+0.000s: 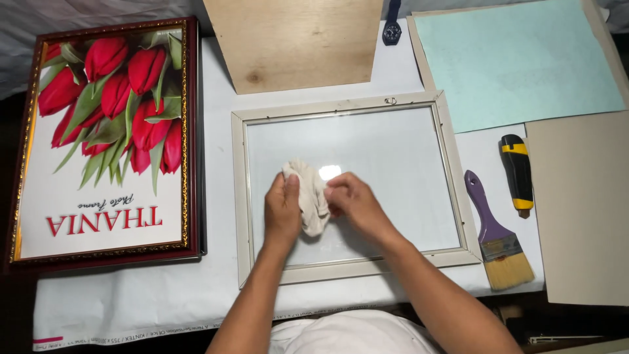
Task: Cleaning the glass surface of a picture frame using a brush and a rag.
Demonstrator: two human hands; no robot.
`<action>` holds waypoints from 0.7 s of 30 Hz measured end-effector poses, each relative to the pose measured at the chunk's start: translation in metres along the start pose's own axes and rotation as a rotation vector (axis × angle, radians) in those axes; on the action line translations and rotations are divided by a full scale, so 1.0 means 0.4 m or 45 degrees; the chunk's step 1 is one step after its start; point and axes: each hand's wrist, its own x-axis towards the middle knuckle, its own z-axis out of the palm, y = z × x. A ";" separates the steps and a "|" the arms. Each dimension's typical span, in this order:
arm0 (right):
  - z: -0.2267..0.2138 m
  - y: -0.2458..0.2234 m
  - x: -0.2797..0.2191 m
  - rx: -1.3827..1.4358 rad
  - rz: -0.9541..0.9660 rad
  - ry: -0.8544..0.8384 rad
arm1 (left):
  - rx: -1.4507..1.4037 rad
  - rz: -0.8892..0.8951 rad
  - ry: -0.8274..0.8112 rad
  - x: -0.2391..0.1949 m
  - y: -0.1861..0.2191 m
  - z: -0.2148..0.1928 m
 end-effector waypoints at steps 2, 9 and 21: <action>-0.079 -0.042 0.012 -0.168 -0.184 0.141 | 0.259 0.013 0.075 0.072 -0.012 -0.030; -0.377 -0.160 0.116 -1.344 -0.409 0.835 | 1.149 0.322 0.271 0.273 -0.015 -0.073; -0.474 -0.111 0.184 -1.212 -0.405 0.808 | 1.404 0.475 0.318 0.300 -0.080 0.002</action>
